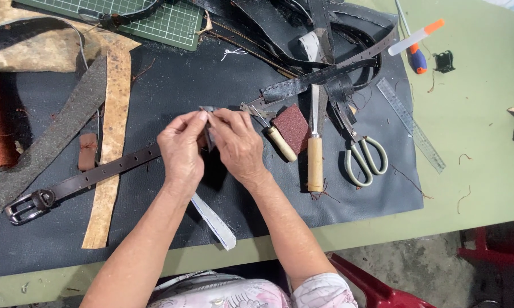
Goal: Assembling a leather belt by attaching a buckle and leather loop using hand tools
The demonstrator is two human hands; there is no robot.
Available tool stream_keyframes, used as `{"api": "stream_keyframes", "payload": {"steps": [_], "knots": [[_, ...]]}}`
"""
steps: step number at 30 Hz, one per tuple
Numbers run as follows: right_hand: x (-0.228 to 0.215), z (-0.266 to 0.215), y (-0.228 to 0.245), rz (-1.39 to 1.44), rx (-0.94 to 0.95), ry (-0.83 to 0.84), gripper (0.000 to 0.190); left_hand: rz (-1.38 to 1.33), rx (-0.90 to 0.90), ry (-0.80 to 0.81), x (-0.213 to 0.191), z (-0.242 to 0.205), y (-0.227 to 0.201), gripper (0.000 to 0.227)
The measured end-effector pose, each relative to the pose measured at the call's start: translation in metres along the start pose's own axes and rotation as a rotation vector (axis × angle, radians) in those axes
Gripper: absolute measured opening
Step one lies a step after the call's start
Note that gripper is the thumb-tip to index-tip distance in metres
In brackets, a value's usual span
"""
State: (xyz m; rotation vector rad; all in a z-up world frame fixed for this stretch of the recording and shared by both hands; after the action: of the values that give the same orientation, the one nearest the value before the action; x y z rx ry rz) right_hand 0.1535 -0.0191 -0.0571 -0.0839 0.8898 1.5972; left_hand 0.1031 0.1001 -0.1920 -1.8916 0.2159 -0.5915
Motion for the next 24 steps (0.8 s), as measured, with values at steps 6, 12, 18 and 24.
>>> {"api": "stream_keyframes", "payload": {"steps": [6, 12, 18, 24], "knots": [[-0.028, -0.003, -0.036, -0.077, 0.189, 0.062, 0.049, 0.005, 0.043, -0.022, 0.002, -0.006, -0.025, 0.012], [-0.064, -0.023, -0.074, -0.302, 0.442, 0.216, 0.04, -0.224, -0.159, 0.024, 0.007, -0.006, -0.006, 0.013], [-0.062, -0.031, -0.081, -0.345, 0.282, 0.076, 0.012, -0.26, -0.165, 0.046, 0.004, -0.006, -0.013, 0.014], [-0.045, -0.019, -0.045, 0.224, 0.463, -0.018, 0.016, -0.238, -0.133, 0.041, 0.002, -0.002, -0.008, 0.014]]}}
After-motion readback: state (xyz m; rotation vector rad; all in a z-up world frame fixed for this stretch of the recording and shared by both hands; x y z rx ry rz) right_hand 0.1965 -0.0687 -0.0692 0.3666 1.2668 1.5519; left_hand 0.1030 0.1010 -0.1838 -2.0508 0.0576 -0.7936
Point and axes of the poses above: each hand's wrist, its own z-axis towards the middle knuckle, its own x-axis out of the palm, y = z × x, the point moved 10 cm from there along z, towards the middle knuckle, and after that the axes turned 10 degrees about z, right-handed, at the moved point
